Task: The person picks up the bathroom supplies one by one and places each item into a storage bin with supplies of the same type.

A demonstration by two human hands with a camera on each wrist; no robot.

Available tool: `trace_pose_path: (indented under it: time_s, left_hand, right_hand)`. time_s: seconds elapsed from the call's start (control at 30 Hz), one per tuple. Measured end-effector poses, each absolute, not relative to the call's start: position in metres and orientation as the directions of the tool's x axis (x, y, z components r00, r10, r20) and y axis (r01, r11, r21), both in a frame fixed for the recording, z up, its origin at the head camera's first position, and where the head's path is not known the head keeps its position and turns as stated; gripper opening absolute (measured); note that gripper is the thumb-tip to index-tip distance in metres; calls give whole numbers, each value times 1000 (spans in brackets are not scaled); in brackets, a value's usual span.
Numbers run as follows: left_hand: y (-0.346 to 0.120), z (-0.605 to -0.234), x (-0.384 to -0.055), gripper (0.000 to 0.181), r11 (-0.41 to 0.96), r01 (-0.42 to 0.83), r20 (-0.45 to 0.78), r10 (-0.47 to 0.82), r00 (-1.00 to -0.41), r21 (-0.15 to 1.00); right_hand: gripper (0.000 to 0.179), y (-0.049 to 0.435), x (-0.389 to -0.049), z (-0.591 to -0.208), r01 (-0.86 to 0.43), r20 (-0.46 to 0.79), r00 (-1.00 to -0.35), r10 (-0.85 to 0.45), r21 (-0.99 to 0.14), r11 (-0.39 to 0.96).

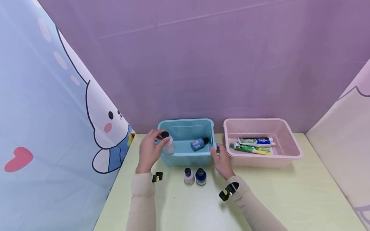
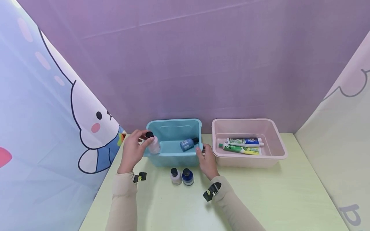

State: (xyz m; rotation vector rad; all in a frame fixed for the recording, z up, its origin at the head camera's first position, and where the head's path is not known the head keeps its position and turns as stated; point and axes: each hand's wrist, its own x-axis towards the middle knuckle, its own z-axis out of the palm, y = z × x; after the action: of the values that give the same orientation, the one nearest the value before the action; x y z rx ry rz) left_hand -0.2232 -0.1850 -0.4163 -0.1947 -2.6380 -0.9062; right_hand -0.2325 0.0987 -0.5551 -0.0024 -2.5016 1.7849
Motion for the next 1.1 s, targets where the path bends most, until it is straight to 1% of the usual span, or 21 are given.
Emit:
trace_pose_path:
  time_s: [0.23,0.63,0.77,0.93,1.1]
  left_hand:
    - [-184,-419,-237,40,805,250,358,50,-932,538]
    - [-184,-425,-261,38,838,253,305,110,-946,483]
    - [-185,-426,-270,38,856,235,270,118,-956,460]
    - [-187,-427,-280,40,895,216,223,136,-965,390]
    - [-186,-423,-290,36,923,202,159,157,-975,327]
  right_hand:
    - [50,100,-231,-554,-50,65,-997,37,-945,323]
    - [55,101,-232,-555,-37,49,-998,29,-948,317]
    - [55,101,-232,-555,-34,46,-998,32,-947,320]
    - [52,100,-231,-554,-27,37,-999,27,-947,319]
    - [53,100,-231,-554,-29,40,-999,27,-948,317]
